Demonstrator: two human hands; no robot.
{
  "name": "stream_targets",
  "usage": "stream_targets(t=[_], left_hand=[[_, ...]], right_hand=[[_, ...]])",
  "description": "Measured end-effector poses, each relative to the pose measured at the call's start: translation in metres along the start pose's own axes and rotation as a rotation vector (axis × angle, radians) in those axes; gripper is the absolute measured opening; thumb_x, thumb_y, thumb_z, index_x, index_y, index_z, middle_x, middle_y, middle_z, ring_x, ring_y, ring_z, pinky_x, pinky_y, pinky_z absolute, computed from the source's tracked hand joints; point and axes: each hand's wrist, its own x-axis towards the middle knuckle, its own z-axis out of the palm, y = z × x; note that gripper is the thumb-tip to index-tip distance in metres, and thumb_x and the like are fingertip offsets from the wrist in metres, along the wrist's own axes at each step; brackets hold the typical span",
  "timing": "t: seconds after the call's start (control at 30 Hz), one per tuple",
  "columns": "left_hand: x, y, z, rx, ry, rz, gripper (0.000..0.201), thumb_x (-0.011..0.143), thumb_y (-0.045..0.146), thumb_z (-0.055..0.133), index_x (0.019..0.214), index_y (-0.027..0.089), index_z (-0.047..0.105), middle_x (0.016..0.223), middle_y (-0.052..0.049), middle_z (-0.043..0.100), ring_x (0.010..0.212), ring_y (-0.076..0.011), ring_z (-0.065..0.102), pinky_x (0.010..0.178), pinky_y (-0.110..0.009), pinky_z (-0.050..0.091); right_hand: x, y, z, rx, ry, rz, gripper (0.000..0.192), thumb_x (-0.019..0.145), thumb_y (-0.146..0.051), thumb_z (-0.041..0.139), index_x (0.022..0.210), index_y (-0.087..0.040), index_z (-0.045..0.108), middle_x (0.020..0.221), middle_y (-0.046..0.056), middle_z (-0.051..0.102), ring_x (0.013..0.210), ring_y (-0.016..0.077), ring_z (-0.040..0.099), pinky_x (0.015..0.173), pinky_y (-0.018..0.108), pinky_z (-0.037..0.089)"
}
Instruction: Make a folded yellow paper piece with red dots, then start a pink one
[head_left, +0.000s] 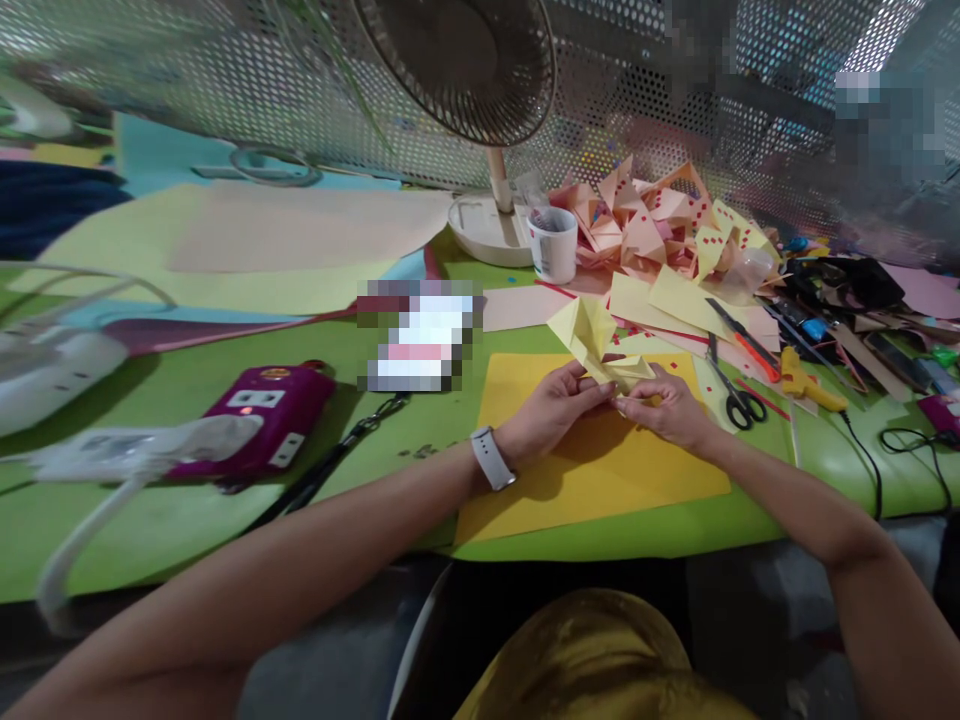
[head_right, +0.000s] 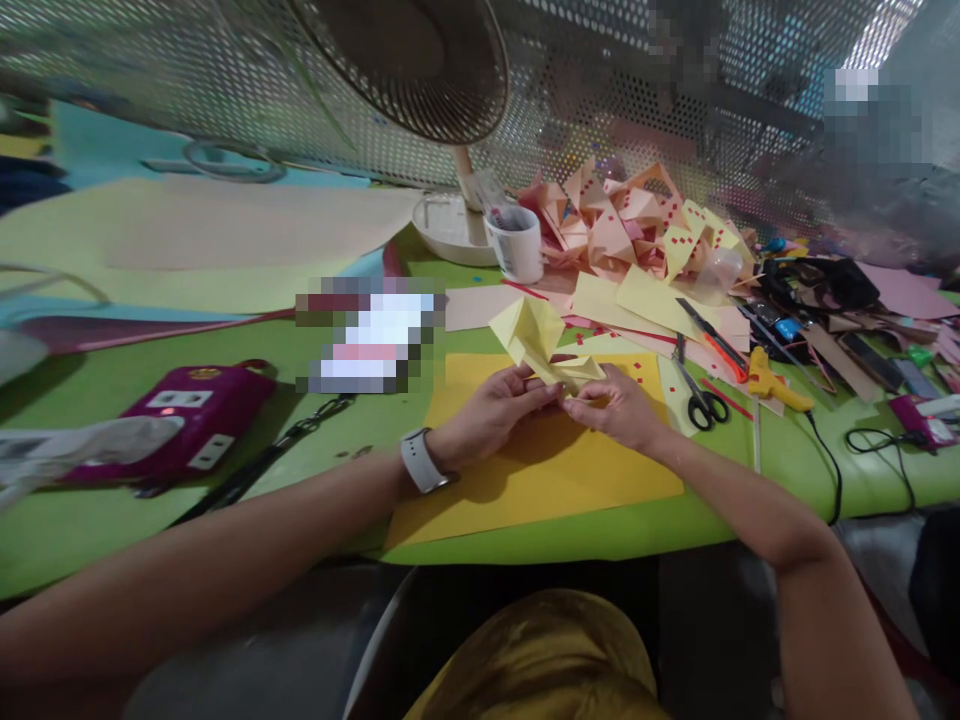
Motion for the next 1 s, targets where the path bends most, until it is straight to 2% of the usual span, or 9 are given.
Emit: stream_targets(t=[0.4, 0.5, 0.67, 0.77, 0.83, 1.0], left_hand=[[0.0001, -0.0007, 0.0011, -0.045, 0.023, -0.015, 0.04, 0.069, 0.036, 0.088, 0.097, 0.015, 0.069, 0.086, -0.004, 0.078, 0.08, -0.0162, 0.073, 0.085, -0.03, 0.057], [-0.0003, -0.0002, 0.0017, -0.053, 0.026, -0.017, 0.038, 0.067, 0.036, 0.089, 0.092, 0.015, 0.07, 0.083, -0.003, 0.077, 0.078, -0.0143, 0.072, 0.083, -0.028, 0.057], [-0.0002, 0.0007, 0.0022, -0.047, 0.031, -0.015, 0.037, 0.067, 0.037, 0.09, 0.089, 0.015, 0.07, 0.076, 0.0, 0.075, 0.073, -0.0129, 0.07, 0.082, -0.027, 0.057], [0.0003, 0.001, 0.0022, -0.053, 0.017, -0.008, 0.034, 0.068, 0.036, 0.089, 0.084, 0.014, 0.069, 0.076, -0.001, 0.075, 0.071, -0.0125, 0.069, 0.081, -0.026, 0.057], [0.0004, 0.001, 0.0021, -0.054, 0.006, -0.01, 0.034, 0.068, 0.035, 0.089, 0.087, 0.014, 0.07, 0.08, -0.003, 0.077, 0.073, -0.0132, 0.07, 0.083, -0.027, 0.057], [0.0001, 0.0, 0.0006, -0.052, -0.003, -0.019, 0.045, 0.071, 0.033, 0.087, 0.109, 0.016, 0.07, 0.091, -0.005, 0.079, 0.081, -0.0156, 0.073, 0.089, -0.031, 0.056]], right_hand=[[-0.0006, -0.0054, -0.0005, -0.004, -0.019, 0.023, 0.042, 0.083, -0.053, 0.069, 0.058, -0.019, 0.063, 0.057, -0.002, 0.057, 0.057, 0.0115, 0.051, 0.068, 0.03, 0.049], [-0.0009, -0.0052, -0.0001, -0.005, -0.006, 0.024, 0.042, 0.082, -0.053, 0.07, 0.058, -0.019, 0.063, 0.057, -0.002, 0.057, 0.058, 0.0113, 0.051, 0.067, 0.029, 0.048], [-0.0011, -0.0039, 0.0004, 0.041, -0.019, 0.048, 0.04, 0.081, -0.052, 0.072, 0.06, -0.018, 0.064, 0.059, -0.001, 0.057, 0.055, 0.0104, 0.049, 0.057, 0.026, 0.043], [-0.001, -0.0045, 0.0001, 0.025, -0.019, 0.047, 0.041, 0.081, -0.053, 0.071, 0.06, -0.018, 0.064, 0.058, -0.002, 0.057, 0.055, 0.0103, 0.049, 0.058, 0.026, 0.043], [-0.001, -0.0052, -0.0004, 0.005, -0.017, 0.041, 0.042, 0.082, -0.054, 0.07, 0.059, -0.019, 0.064, 0.058, -0.002, 0.057, 0.056, 0.0103, 0.049, 0.062, 0.027, 0.045], [-0.0011, -0.0064, -0.0017, 0.007, -0.03, 0.04, 0.042, 0.082, -0.051, 0.071, 0.057, -0.019, 0.062, 0.057, -0.002, 0.058, 0.056, 0.0102, 0.05, 0.068, 0.029, 0.047]])
